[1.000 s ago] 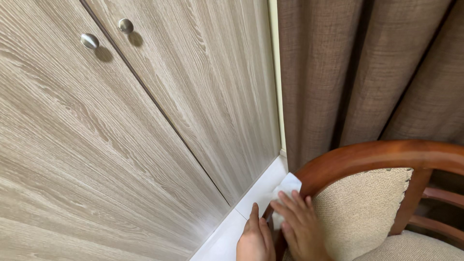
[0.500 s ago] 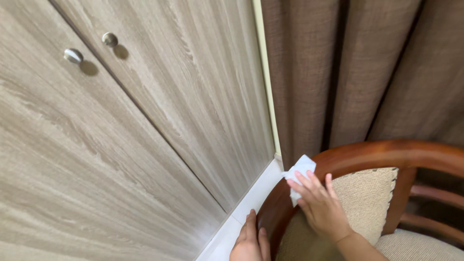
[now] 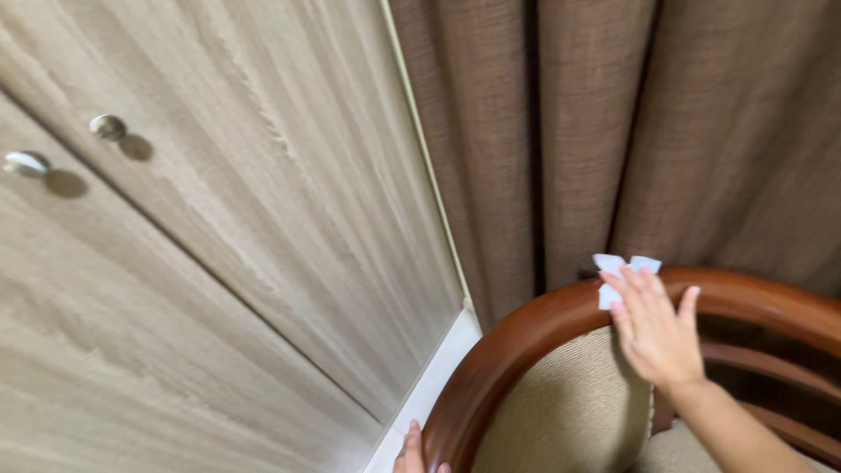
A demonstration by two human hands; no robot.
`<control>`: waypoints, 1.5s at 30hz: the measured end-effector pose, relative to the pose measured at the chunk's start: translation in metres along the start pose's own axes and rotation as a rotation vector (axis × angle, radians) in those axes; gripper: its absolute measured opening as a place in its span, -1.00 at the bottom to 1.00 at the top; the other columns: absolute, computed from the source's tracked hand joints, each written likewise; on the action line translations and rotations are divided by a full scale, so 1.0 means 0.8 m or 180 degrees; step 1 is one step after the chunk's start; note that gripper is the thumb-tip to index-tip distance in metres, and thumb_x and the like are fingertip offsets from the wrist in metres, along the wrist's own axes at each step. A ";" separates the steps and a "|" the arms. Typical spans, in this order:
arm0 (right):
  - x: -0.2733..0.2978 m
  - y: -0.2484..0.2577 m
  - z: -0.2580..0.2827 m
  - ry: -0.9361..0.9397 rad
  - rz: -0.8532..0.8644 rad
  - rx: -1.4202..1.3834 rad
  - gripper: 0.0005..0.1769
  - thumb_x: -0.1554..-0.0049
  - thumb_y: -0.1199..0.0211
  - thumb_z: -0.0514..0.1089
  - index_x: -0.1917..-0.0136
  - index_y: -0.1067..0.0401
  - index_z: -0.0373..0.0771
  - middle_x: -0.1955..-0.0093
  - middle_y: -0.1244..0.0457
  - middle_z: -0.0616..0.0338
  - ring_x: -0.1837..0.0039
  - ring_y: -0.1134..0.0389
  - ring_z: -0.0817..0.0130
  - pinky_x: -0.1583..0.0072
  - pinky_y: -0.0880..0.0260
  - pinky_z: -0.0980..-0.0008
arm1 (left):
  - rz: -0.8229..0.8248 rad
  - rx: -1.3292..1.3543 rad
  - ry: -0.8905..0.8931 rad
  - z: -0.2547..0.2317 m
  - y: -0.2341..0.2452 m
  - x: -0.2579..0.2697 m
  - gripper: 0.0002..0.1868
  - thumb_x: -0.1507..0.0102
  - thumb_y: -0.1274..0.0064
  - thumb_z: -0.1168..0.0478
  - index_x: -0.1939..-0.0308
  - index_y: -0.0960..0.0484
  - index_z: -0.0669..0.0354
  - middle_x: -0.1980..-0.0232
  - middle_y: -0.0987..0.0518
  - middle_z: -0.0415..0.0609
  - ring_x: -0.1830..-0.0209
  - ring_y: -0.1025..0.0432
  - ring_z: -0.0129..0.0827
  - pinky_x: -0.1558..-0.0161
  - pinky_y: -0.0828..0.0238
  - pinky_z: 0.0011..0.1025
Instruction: The person wipes the wooden frame and fabric seat of a chair using a white cloth, moving across the armrests, back support slats, and the seat surface.
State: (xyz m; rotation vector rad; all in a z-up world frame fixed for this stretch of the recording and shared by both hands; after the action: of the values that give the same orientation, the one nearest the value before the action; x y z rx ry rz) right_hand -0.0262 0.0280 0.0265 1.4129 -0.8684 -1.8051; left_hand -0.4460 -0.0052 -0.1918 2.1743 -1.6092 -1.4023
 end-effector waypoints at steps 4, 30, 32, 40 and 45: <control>0.001 0.010 -0.093 -0.0496 -0.0036 0.0361 -0.40 -0.30 0.24 0.18 -0.57 -0.11 0.16 -0.61 -0.04 0.25 -0.64 0.03 0.26 -0.50 0.32 -0.53 | 0.0000 0.0024 0.0240 0.038 -0.035 0.003 -0.35 -0.16 -0.02 0.12 -0.29 -0.43 0.44 -0.01 -0.64 0.35 -0.09 -0.55 0.12 -0.22 -0.43 -0.12; -0.032 -0.008 0.225 0.0688 0.1753 -0.0256 -0.50 -0.28 0.26 -0.02 -0.18 -0.51 -0.05 -0.23 -0.36 0.29 -0.33 -0.30 0.40 -0.59 0.25 -0.11 | 0.0699 0.0198 0.0222 -0.095 0.067 -0.047 -0.07 -0.06 -0.27 0.13 -0.40 -0.23 0.53 0.03 -0.63 0.27 0.05 -0.66 0.00 -0.06 -0.62 -0.24; 0.001 0.007 0.271 0.1199 0.1490 -0.0536 -0.60 -0.32 0.15 -0.02 -0.14 -0.52 -0.04 -0.22 -0.37 0.29 -0.29 -0.32 0.40 -0.59 0.25 -0.16 | 0.0906 0.0068 0.0304 -0.091 0.068 -0.056 0.05 0.00 -0.35 0.08 -0.43 -0.20 0.52 -0.02 -0.60 0.33 0.08 -0.64 0.04 -0.02 -0.61 -0.24; 0.082 0.055 0.309 0.2049 0.0142 -0.1893 -0.72 -0.28 -0.01 -0.08 -0.11 -0.49 -0.16 -0.20 -0.36 0.18 -0.37 -0.32 0.09 -0.46 0.07 -0.12 | 0.0402 -0.0103 -0.0308 -0.116 0.088 -0.066 0.05 0.11 -0.38 0.13 -0.33 -0.24 0.61 -0.10 -0.52 0.52 -0.07 -0.55 0.25 -0.07 -0.55 -0.12; 0.053 0.033 0.227 0.1527 -0.0669 -0.1944 -0.77 -0.32 -0.02 -0.18 -0.16 -0.45 -0.17 -0.28 -0.37 0.13 -0.36 -0.34 0.16 -0.48 -0.21 0.19 | 0.1504 -0.0725 0.0204 -0.136 0.098 -0.088 0.14 0.17 -0.46 0.14 -0.42 -0.25 0.38 -0.37 -0.38 0.51 -0.23 -0.49 0.17 -0.07 -0.47 -0.07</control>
State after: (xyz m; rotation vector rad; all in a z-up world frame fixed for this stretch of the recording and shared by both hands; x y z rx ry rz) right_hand -0.2084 -0.0042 0.0603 1.4505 0.0820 -1.5734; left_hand -0.4263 -0.0286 -0.0434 1.5634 -1.6948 -1.2784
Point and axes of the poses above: each hand's wrist, its own x-axis away from the middle knuckle, its own y-axis out of the back of the hand, z = x × y, the point moved 5 cm from there along -x, towards the middle knuckle
